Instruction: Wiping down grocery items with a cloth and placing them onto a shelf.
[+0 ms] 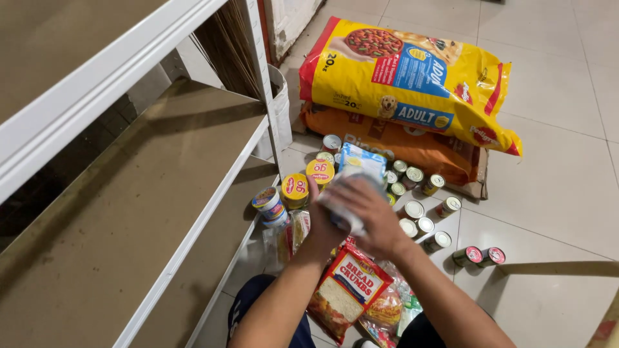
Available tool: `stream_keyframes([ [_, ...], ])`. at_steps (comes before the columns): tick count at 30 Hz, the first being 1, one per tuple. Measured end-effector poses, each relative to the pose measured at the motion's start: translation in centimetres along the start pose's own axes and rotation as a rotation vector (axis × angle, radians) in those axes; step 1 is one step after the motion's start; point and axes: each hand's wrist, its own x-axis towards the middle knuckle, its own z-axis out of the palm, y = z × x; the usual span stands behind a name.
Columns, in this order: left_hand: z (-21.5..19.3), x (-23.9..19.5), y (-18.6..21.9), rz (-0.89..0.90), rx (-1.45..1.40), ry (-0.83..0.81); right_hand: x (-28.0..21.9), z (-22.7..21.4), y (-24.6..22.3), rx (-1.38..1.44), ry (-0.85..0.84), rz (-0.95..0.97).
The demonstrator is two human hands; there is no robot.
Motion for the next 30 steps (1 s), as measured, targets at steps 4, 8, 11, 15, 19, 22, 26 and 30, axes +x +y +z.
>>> stream_keyframes([
  [4, 3.3, -0.5, 0.1, -0.025, 0.078, 0.093, 0.0, -0.6, -0.9, 0.159, -0.254, -0.257],
  [8, 4.8, -0.9, 0.2, -0.042, 0.143, 0.166, -0.3, -0.2, 3.4, -0.009, -0.043, -0.067],
  [11, 3.0, -0.3, -0.7, -0.047, 0.242, 0.086, -0.8, 0.9, 4.9, 0.235, 0.122, 0.414],
  [15, -2.6, 1.5, -1.4, 0.077, 0.318, 0.145, -1.6, 1.2, -0.5, 0.451, 0.115, 0.357],
  [19, -6.0, 1.7, -0.1, 0.043, 0.091, 0.097, -1.4, 0.4, -2.7, 0.428, -0.062, 0.057],
  [22, -3.3, 1.1, 0.1, 0.024, 0.103, 0.047, -0.9, 0.9, -1.0, 0.388, -0.105, -0.074],
  [26, 0.5, 0.7, -0.2, -0.129, 0.080, 0.141, -0.2, 1.6, 2.0, 0.364, 0.163, 0.116],
  [30, 3.6, -0.3, -0.9, -0.128, 0.268, 0.011, -1.1, 3.1, 6.6, 0.579, 0.377, 0.373],
])
